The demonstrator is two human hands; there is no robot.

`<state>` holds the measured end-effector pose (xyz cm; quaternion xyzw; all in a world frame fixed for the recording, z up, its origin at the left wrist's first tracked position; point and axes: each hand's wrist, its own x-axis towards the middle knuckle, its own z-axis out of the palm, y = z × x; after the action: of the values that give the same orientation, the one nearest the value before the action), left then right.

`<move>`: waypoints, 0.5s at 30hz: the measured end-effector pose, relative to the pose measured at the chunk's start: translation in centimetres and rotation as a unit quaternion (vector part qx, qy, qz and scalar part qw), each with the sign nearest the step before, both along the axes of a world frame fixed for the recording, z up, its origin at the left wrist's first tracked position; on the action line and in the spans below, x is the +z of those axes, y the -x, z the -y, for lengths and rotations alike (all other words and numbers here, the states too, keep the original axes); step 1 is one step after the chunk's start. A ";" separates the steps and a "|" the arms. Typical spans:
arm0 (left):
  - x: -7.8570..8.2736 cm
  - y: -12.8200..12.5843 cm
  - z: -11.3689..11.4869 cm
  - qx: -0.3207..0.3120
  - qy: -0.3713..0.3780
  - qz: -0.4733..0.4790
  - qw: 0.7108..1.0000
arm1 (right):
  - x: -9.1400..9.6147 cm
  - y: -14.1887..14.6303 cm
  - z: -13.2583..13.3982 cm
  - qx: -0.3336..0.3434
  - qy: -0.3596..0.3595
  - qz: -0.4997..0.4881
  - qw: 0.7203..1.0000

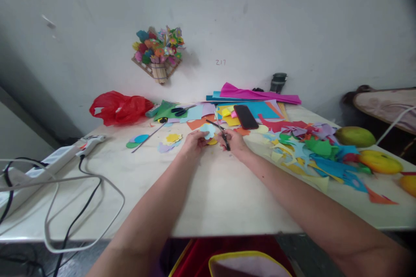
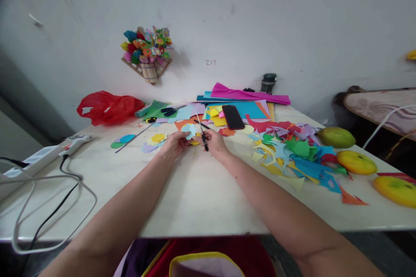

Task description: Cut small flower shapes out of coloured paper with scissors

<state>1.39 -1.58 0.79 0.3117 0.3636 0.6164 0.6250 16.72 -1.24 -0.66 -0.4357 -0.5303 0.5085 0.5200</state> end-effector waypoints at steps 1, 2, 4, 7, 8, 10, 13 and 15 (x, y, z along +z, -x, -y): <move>0.0 0.1 0.1 -0.016 -0.006 -0.007 1.000 | 0.1 -0.2 0.0 0.008 -0.013 -0.004 1.000; 0.1 0.2 0.2 -0.032 -0.011 -0.016 0.999 | 0.3 -0.5 0.1 0.014 -0.025 -0.009 1.000; 0.0 0.3 0.3 -0.061 -0.022 -0.034 0.997 | 0.8 -0.9 0.2 0.019 -0.050 -0.024 0.998; -0.1 0.3 0.4 -0.090 -0.034 -0.067 0.993 | 1.4 -1.3 0.3 0.025 -0.063 -0.049 0.997; -0.1 0.3 0.3 -0.099 -0.037 -0.078 0.991 | 1.5 -1.5 0.3 0.028 -0.062 -0.052 0.996; -0.2 0.3 0.3 -0.118 -0.039 -0.097 0.987 | 1.6 -1.6 0.2 0.034 -0.062 -0.048 0.996; -0.2 0.3 0.3 -0.152 -0.037 -0.126 0.980 | 1.6 -1.6 0.3 0.048 -0.060 -0.015 0.997; -0.2 0.3 0.3 -0.164 -0.035 -0.137 0.976 | 1.7 -1.6 0.4 0.050 -0.057 -0.002 0.997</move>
<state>1.09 -1.87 0.60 0.4704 0.3677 0.4690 0.6508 18.30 -1.61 1.03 -0.3771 -0.5785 0.5035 0.5192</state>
